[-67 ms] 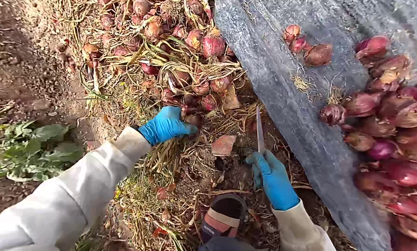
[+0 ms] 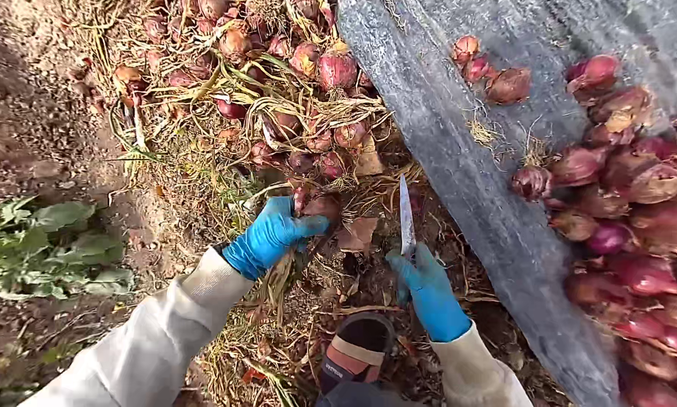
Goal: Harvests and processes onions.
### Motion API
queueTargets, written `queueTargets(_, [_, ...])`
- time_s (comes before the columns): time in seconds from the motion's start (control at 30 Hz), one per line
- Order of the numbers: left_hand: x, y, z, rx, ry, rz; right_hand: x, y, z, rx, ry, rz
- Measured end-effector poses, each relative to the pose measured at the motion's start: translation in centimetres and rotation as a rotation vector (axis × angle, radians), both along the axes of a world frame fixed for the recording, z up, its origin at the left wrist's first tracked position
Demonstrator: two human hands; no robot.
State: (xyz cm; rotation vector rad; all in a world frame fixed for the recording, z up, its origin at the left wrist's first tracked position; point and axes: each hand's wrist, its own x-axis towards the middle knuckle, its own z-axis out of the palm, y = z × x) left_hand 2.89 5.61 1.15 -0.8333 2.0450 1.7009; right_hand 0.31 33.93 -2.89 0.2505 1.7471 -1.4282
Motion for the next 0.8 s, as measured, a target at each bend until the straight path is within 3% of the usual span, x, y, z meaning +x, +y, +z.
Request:
queueTargets(0.07, [2.1, 4.5, 1.0, 0.256, -0.022, 0.18, 0.3, -1.7, 0.8, -0.004, 0.01, 0.048])
queueTargets(0.13, [3.5, 6.6, 1.2, 0.412, -0.089, 0.235, 0.5, -3.0, 1.4, 0.015, 0.088, 0.114])
queueTargets(0.23, [4.8, 6.3, 1.4, 0.403, -0.082, 0.15, 1.3, -3.6, 0.8, -0.043, 0.242, 0.182])
queueTargets(0.33, [5.5, 6.2, 1.9, 0.022, 0.072, -0.119, 3.1, -3.1, 0.7, -0.17, 0.254, 0.187])
queueTargets(0.43, [5.2, 7.0, 1.9, -0.429, 0.16, -0.168, 5.7, -1.5, 0.4, -0.227, 0.153, 0.061])
queueTargets(0.5, [4.6, 7.5, 3.3, -0.37, 0.135, -0.101, 6.7, 0.0, -0.3, -0.103, 0.068, -0.014])
queueTargets(0.57, [4.4, 8.4, 4.2, -0.216, 0.206, -0.174, 7.3, 0.8, -1.6, 0.101, 0.04, 0.024])
queueTargets(0.67, [4.0, 8.4, 3.0, -0.355, 0.237, -0.398, 7.5, 1.8, -1.6, 0.126, 0.214, -0.063])
queueTargets(0.73, [4.5, 5.3, 0.3, -0.658, 0.085, -0.482, 5.7, 2.7, -0.3, -0.037, 0.339, -0.326])
queueTargets(0.8, [7.4, 0.1, -2.8, -0.927, -0.252, -0.552, 2.2, 5.0, 0.7, -0.207, 0.414, -0.461])
